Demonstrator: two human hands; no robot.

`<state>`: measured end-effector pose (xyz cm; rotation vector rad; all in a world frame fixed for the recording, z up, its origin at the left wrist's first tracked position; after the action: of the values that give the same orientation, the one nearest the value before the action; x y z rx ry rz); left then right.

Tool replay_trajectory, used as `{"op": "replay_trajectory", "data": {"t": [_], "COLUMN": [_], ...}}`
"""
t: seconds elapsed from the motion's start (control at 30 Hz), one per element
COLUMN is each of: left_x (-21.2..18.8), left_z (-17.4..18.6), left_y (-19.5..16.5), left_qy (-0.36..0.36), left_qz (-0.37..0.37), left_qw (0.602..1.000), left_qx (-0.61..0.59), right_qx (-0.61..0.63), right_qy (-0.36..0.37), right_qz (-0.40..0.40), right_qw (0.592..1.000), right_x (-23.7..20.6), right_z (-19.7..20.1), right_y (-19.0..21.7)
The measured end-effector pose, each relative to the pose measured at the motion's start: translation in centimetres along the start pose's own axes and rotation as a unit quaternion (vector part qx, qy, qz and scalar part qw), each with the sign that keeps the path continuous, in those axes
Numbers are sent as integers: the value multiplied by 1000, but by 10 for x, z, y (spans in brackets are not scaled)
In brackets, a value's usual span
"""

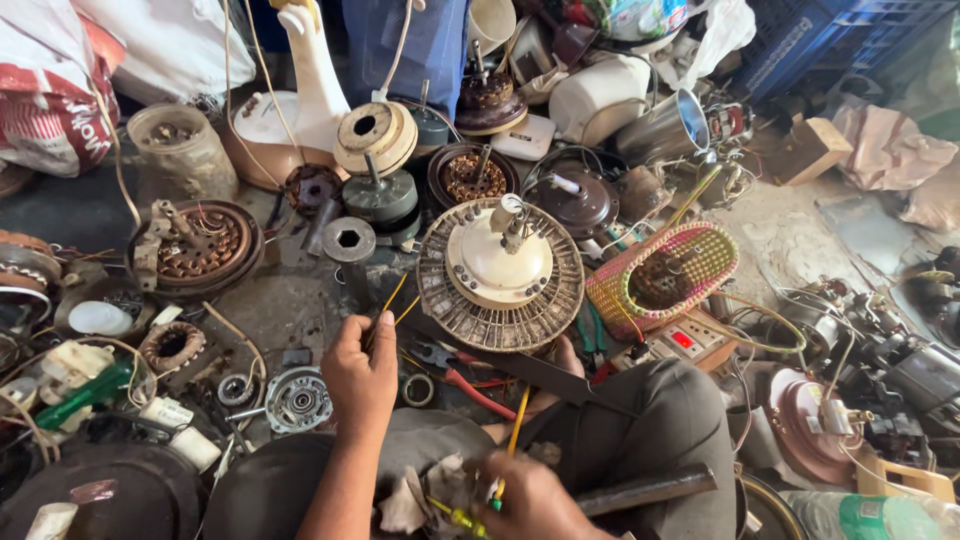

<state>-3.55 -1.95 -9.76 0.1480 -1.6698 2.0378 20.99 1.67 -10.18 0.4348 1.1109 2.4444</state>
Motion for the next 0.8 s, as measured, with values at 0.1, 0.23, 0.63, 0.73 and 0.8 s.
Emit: {"op": "replay_trajectory", "data": {"t": [0.1,0.23,0.63,0.73,0.8], "left_x": [-1,0,-1,1,2], "left_z": [-1,-1,1,6,10], "left_y": [2,-4,-3,-1,-3], "left_qy": [5,0,-7,-22,-41], "left_qz": [7,-17,-10,1,-12], "left_qw": [1000,1000,1000,999,999], "left_qx": [-5,-6,-20,-29,-28], "right_qx": [-86,-174,187,209,221], "right_qy": [2,92,127,69,50], "right_qz": [-202,-276,-401,-438,-440], "right_qw": [975,941,888,872,869], "right_x": [10,20,-22,-23,-20], "right_z": [3,-5,9,36,56], "right_y": [-49,-80,-32,-25,-22]}}
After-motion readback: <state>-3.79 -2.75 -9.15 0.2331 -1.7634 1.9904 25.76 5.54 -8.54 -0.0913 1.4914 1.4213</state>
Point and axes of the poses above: each hand's wrist, its own x-axis towards the middle knuckle, its own z-axis out of the back of the hand, y = z × x, the point moved 6 cm from there along x, towards the middle knuckle, and after that the axes turned 5 degrees about -y, right-handed, at the moved point
